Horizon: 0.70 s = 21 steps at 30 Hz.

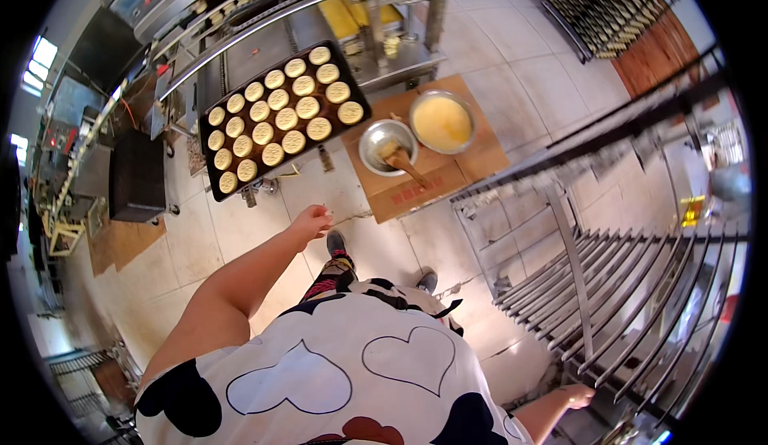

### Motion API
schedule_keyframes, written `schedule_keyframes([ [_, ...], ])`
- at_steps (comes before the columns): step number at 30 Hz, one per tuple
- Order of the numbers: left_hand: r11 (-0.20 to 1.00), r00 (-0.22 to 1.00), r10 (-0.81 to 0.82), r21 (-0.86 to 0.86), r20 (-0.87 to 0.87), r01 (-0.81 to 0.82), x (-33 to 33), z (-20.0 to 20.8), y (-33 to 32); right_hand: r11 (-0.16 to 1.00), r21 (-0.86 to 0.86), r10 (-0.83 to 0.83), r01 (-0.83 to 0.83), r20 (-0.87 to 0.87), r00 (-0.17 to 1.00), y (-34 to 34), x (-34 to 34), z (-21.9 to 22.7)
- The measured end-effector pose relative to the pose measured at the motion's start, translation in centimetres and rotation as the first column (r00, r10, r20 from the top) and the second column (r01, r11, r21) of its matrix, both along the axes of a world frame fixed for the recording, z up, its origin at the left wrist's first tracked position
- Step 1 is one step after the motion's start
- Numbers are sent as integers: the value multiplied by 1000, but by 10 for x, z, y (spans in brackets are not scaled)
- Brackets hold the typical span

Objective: The person applies an egg wash to several trays of mooncakes using a brush, replaces an empty tray into a rack, and clears a baking sheet from a conveyor belt.

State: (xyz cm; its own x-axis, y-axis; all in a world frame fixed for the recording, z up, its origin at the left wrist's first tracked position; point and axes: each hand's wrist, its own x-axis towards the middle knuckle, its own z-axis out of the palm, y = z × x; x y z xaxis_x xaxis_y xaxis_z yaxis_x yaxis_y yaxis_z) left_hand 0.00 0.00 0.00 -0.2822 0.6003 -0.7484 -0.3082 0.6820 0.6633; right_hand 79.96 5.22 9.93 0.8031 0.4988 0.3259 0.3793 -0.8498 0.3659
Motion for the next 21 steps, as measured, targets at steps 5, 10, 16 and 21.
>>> schedule_keyframes([
  [5,875,867,483,-33,124,-482,-116,-38,-18,873,-391,140,-291,-371,918,38,-192,-115],
  [10,554,529,809,-31,256,-832,-171,-40,-14,717,565,568,-407,-813,-127,96,-446,-170],
  [16,222,190,892,-32,410,-975,-203,-61,8,653,418,547,-632,-837,12,164,-591,-146],
  [21,215,204,947,-21,248,-976,-204,-58,17,712,426,551,-558,-832,67,211,-598,-227],
])
